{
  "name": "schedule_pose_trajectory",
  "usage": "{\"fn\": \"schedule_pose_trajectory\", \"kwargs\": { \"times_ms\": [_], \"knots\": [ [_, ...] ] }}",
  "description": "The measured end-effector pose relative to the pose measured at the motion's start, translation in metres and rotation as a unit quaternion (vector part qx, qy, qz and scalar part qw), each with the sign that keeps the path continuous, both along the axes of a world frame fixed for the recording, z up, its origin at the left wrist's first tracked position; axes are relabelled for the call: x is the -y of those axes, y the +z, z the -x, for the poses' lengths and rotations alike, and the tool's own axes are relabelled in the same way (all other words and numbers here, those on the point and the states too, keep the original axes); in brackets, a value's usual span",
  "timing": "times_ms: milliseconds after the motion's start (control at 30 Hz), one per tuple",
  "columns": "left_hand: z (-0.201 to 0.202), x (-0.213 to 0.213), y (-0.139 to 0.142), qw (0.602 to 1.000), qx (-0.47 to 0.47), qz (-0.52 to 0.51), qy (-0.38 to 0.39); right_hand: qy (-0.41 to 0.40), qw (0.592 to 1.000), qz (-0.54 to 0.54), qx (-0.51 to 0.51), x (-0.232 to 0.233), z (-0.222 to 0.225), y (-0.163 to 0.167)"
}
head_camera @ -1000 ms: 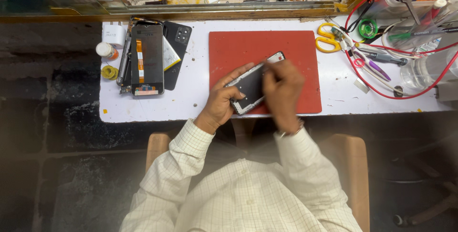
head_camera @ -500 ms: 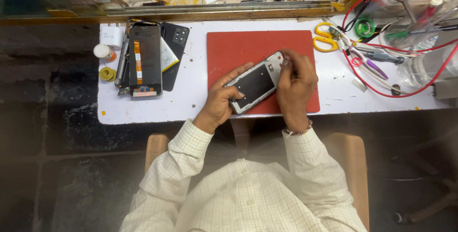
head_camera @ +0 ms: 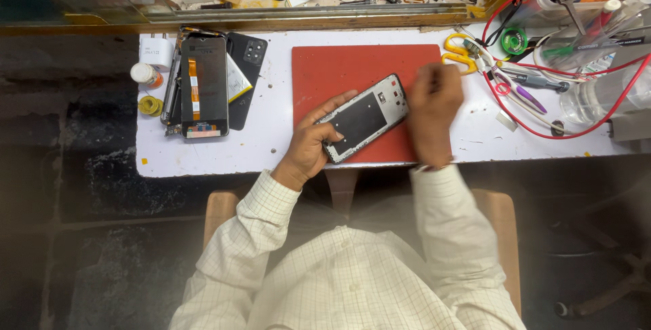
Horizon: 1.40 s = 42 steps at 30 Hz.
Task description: The person works on a disassembled smartphone midframe on a red mat, pressing and prying small internal components and the frame edges with their fingers, turning the frame over and repositioning it while other phone parts and tools sit on the cluttered workbench.
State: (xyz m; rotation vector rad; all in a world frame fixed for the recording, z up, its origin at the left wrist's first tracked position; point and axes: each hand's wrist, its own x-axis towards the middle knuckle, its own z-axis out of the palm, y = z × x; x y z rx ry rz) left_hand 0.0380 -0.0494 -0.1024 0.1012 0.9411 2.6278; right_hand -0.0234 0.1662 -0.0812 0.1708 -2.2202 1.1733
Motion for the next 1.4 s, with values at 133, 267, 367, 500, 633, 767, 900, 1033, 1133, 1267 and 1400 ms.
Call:
{"fn": "schedule_pose_trajectory", "kwargs": {
  "times_ms": [133, 267, 367, 500, 633, 767, 900, 1033, 1133, 1267, 1400],
  "knots": [
    [0.003, 0.001, 0.000, 1.000, 0.027, -0.010, 0.005, -0.097, 0.989, -0.091, -0.058, -0.077, -0.005, 0.015],
    [0.011, -0.003, -0.006, 0.999, 0.038, 0.024, 0.001, -0.126, 0.985, -0.115, -0.008, -0.108, -0.044, 0.006],
    [0.020, -0.001, -0.007, 0.994, 0.050, 0.095, 0.009, -0.116, 0.992, -0.040, 0.022, -0.105, -0.065, 0.003],
    [0.025, 0.001, -0.002, 0.974, -0.012, 0.218, 0.054, -0.079, 0.986, 0.129, 0.074, -0.088, -0.075, 0.006],
    [0.024, -0.002, 0.009, 0.925, -0.082, 0.354, 0.107, -0.017, 0.980, 0.160, 0.117, -0.063, -0.079, 0.004],
    [0.029, -0.004, 0.015, 0.900, -0.066, 0.414, 0.117, 0.031, 0.987, 0.115, 0.108, -0.037, -0.078, 0.004],
    [0.037, -0.005, 0.013, 0.912, -0.072, 0.385, 0.120, 0.050, 0.980, 0.137, 0.132, -0.015, -0.067, 0.010],
    [0.037, -0.006, 0.010, 0.909, -0.099, 0.386, 0.118, 0.069, 0.988, 0.096, 0.101, 0.000, -0.062, 0.014],
    [0.035, -0.007, 0.009, 0.902, -0.119, 0.392, 0.136, 0.071, 0.992, 0.060, 0.085, 0.009, -0.061, 0.012],
    [0.033, -0.005, 0.008, 0.939, -0.039, 0.319, 0.119, 0.057, 0.994, 0.015, 0.093, 0.018, -0.058, 0.012],
    [0.032, -0.003, 0.006, 0.946, -0.058, 0.298, 0.117, 0.098, 0.992, -0.020, 0.070, 0.024, -0.052, 0.017]
  ]
}}
